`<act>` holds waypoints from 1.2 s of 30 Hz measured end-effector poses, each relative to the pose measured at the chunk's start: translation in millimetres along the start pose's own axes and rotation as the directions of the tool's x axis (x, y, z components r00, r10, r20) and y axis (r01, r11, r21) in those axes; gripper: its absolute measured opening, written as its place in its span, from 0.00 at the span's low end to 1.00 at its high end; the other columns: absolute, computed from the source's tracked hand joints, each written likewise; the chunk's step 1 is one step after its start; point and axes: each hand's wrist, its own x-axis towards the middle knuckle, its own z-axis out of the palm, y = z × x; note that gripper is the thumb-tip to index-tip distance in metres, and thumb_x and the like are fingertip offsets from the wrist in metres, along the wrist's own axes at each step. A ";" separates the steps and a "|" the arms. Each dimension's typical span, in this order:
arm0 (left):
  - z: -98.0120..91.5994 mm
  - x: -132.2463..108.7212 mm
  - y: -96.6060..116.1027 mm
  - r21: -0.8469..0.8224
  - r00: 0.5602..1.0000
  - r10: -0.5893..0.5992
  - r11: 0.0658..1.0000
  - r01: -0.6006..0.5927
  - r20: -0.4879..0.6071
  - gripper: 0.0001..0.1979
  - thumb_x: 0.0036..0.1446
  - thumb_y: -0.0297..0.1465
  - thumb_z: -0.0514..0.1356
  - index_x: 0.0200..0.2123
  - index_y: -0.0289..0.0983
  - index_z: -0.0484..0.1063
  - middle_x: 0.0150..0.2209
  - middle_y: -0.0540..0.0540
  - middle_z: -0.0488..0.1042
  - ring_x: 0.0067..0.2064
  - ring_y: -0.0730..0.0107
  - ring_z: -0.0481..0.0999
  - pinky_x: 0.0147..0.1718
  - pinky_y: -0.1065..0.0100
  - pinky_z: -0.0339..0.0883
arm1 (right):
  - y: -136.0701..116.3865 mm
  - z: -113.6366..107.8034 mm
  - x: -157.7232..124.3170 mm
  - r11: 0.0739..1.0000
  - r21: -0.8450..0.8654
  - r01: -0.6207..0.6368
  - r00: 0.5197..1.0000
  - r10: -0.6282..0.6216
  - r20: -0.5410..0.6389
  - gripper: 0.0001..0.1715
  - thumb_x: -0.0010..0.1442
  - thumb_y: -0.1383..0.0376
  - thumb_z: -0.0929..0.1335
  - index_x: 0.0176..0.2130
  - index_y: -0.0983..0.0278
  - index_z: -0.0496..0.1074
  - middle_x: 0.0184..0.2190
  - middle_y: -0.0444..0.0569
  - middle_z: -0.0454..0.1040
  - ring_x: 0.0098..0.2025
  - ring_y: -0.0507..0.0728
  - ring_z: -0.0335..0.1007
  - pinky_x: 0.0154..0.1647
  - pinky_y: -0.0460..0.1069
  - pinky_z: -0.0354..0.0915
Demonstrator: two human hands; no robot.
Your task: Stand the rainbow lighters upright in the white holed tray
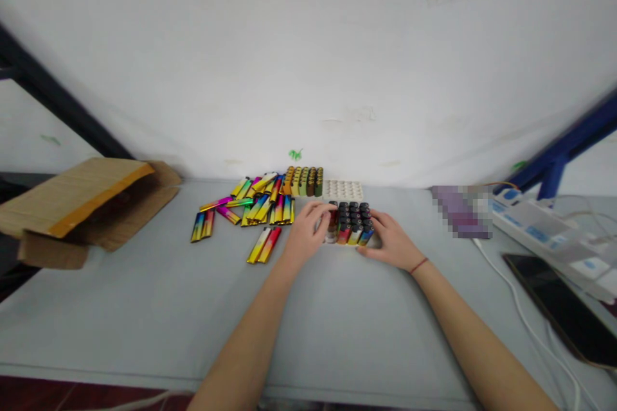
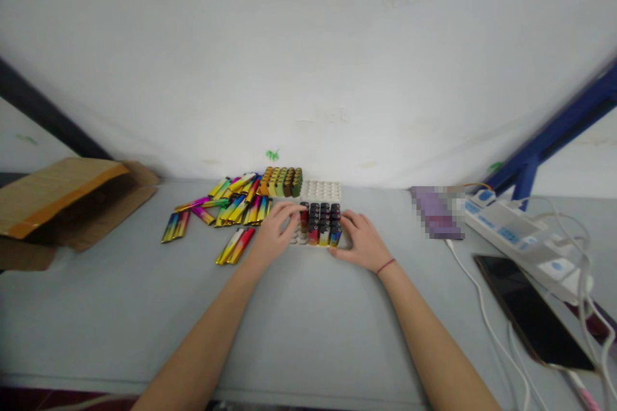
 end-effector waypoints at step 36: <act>-94.4 4.5 2.1 -0.598 0.710 -0.685 0.641 0.481 -0.164 0.24 0.48 0.52 0.65 0.36 0.41 0.63 0.24 0.56 0.68 0.26 0.74 0.72 0.24 0.74 0.64 | -0.5 -0.7 -1.1 1.000 -0.010 -0.008 1.000 0.008 -0.002 0.36 0.57 0.47 0.71 0.57 0.65 0.67 0.58 0.62 0.68 0.58 0.70 0.66 0.61 0.65 0.63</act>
